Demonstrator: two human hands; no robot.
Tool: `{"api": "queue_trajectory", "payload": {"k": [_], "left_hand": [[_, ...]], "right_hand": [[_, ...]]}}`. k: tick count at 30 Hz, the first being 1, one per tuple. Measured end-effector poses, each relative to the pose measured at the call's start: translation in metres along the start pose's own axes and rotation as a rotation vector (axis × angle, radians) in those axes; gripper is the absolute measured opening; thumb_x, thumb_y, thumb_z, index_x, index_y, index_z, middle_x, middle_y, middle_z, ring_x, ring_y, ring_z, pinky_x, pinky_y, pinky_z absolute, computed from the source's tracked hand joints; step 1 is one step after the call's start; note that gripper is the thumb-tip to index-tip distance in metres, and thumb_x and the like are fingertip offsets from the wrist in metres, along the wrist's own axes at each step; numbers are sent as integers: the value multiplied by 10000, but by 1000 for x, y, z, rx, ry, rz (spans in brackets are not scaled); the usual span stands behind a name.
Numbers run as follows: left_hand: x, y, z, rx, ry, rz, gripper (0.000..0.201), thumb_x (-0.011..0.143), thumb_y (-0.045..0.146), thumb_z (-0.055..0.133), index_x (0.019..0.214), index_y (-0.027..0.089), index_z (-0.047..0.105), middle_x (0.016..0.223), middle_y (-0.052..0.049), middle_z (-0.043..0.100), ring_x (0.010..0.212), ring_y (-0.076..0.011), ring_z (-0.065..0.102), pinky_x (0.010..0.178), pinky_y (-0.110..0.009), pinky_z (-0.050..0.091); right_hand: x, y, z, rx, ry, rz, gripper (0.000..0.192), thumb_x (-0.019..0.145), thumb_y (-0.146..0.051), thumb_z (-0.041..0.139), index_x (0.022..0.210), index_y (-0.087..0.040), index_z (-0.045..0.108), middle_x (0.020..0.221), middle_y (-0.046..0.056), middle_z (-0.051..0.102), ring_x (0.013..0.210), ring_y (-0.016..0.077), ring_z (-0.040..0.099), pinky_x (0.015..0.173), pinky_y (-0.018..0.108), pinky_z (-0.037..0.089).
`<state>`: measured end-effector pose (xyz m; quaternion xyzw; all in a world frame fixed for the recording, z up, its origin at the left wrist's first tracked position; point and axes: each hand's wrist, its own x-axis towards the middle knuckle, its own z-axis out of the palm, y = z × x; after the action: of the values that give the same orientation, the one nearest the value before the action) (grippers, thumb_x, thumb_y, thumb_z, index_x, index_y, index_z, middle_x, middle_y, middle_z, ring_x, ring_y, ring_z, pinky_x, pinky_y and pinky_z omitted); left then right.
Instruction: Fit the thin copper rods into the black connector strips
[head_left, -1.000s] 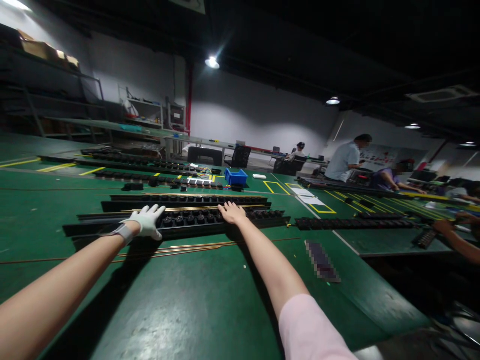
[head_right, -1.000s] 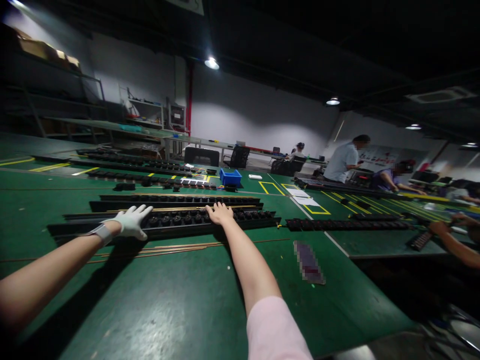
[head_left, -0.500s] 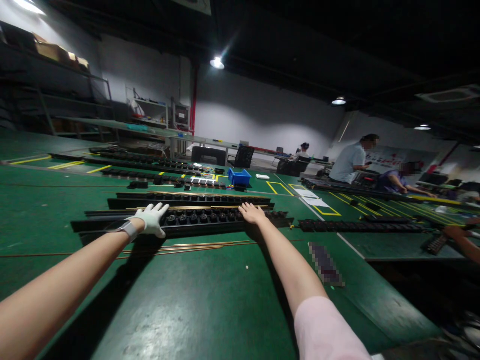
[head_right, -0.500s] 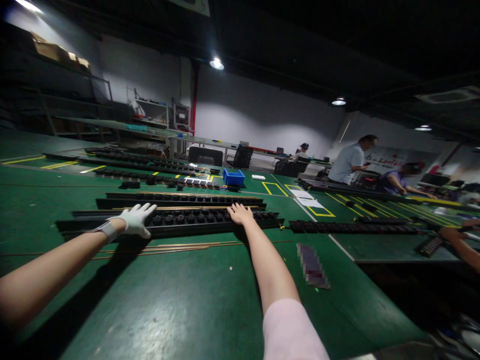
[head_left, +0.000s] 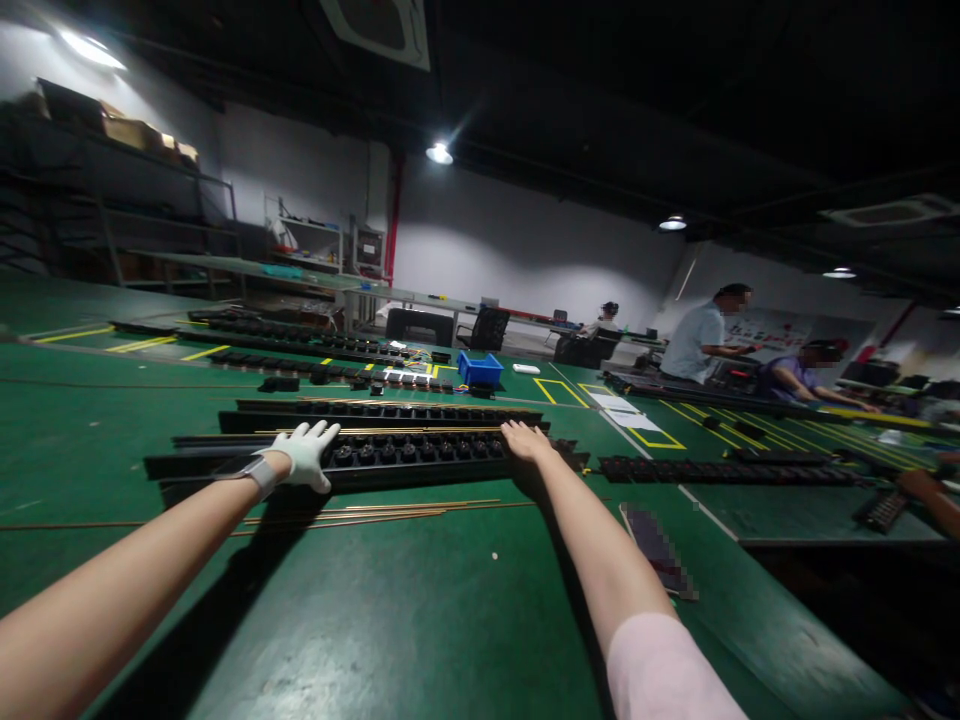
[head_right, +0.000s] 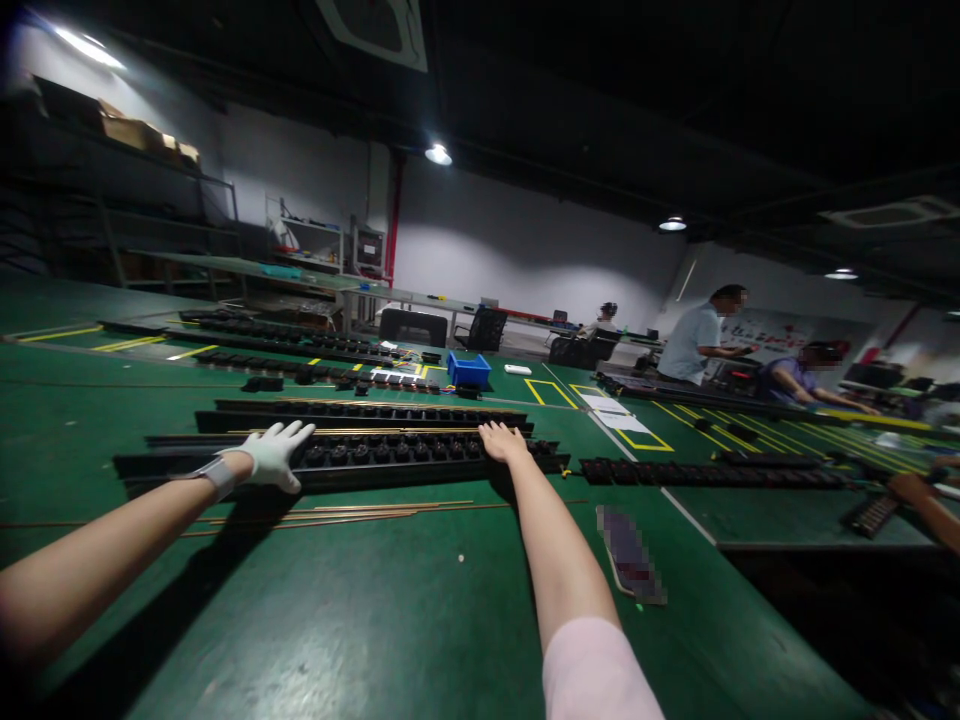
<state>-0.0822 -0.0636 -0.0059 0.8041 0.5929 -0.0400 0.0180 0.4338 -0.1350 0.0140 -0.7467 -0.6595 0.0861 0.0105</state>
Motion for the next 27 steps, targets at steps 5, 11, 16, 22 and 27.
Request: {"api": "queue_trajectory", "payload": {"k": [5,11,16,22,27], "left_hand": [[-2,0,-1,-26,9,9,1408,581,459,893,1775,212,188,1845,-218,115,1684,-497,119,1303,-702,188],[0,-2,1,-26,11,10,1416,562,468,887,1773,227,193,1845,-218,105,1684,-503,118,1299,-715,183],[6,-6,7,-22,19,8,1455,527,474,895,1774,222,189,1842,-215,111,1685,-511,103,1304,-706,182],[12,-9,10,-26,-8,-11,1525,470,566,895,1780,277,170,1851,-178,69,1696,-490,63,1324,-686,156],[12,-8,8,-25,-20,-19,1575,441,615,902,1781,286,144,1853,-173,62,1697,-489,58,1320,-697,158]], "right_hand": [[5,-21,-2,1,46,-64,702,1148,-591,72,1780,-308,183,1848,-6,104,1716,208,70,1371,537,43],[3,-37,5,-12,20,-111,675,1152,-575,162,1753,-307,313,1822,-7,247,1691,208,215,1364,459,165],[2,-46,-1,-35,49,-120,683,1151,-583,161,1741,-295,349,1803,34,304,1676,249,266,1363,537,134],[3,-57,5,-34,54,-166,698,1147,-631,167,1757,-316,287,1825,13,226,1688,231,226,1360,529,158],[2,-56,14,-18,38,-161,702,1144,-645,167,1751,-321,309,1821,11,240,1689,228,224,1359,515,172]]}}
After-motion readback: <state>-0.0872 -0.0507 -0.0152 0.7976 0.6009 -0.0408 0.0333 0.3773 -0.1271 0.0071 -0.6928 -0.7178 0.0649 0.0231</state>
